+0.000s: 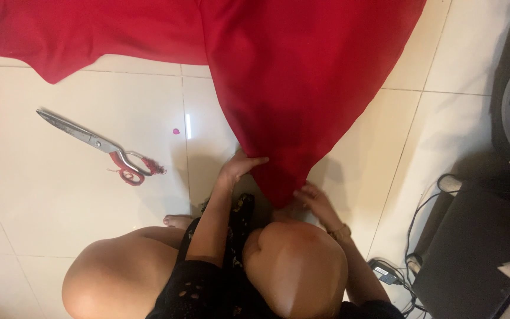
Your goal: Cutting a red dress or fabric piece using large scissors on the floor to follow a specific pattern.
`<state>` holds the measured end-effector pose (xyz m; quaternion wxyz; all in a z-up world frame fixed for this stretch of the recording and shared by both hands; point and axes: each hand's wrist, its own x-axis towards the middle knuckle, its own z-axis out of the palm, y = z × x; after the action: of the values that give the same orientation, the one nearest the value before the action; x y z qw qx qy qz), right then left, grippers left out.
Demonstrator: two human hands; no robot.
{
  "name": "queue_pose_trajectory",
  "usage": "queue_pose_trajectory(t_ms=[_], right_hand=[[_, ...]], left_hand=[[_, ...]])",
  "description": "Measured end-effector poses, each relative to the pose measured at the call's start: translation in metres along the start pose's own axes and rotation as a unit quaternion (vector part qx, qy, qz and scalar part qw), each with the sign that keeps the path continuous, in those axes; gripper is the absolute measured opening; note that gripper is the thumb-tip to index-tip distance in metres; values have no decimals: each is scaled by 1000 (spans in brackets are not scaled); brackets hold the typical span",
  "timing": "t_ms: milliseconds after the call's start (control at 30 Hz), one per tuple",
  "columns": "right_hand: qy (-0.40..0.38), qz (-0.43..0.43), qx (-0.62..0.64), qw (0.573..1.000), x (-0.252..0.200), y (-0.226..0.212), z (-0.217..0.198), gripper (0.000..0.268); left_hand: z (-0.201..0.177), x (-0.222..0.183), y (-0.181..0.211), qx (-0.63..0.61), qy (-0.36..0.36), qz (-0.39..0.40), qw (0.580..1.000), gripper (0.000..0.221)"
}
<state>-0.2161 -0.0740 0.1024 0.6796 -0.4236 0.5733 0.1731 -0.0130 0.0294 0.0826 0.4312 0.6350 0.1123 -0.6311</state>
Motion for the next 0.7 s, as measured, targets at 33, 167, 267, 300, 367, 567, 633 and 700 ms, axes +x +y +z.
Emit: queue_pose_trajectory(t_ms=[33,167,267,300,367,567,633,700], right_hand=[[37,-54,-140,988,32,30,-21,19],[172,-135,-154,964,66,-14,-49,23],[365,-247,-195,877,109,-41,-59,39],[409,-284,-186,847,127,-47,-64,41],[452,-326,-174,812,162,-63,-71,42],[376,-363,-224,823,154,-100,-47,25],[199,-323,-91,921,90,-114,-12,37],[145,-233,9,962,66,-96,4,26]], left_hand=[[-2,3,-5,11,-22,-4,1000,86],[-24,24,-34,53,-41,-21,998,82],[-43,18,-29,188,-46,-43,980,77],[-47,14,-28,174,-43,-53,982,78],[-49,6,-19,160,-38,-59,985,79],[-87,27,-42,-87,-92,86,988,70],[-137,79,-117,-307,21,78,948,25],[-157,70,-103,-392,31,120,912,24]])
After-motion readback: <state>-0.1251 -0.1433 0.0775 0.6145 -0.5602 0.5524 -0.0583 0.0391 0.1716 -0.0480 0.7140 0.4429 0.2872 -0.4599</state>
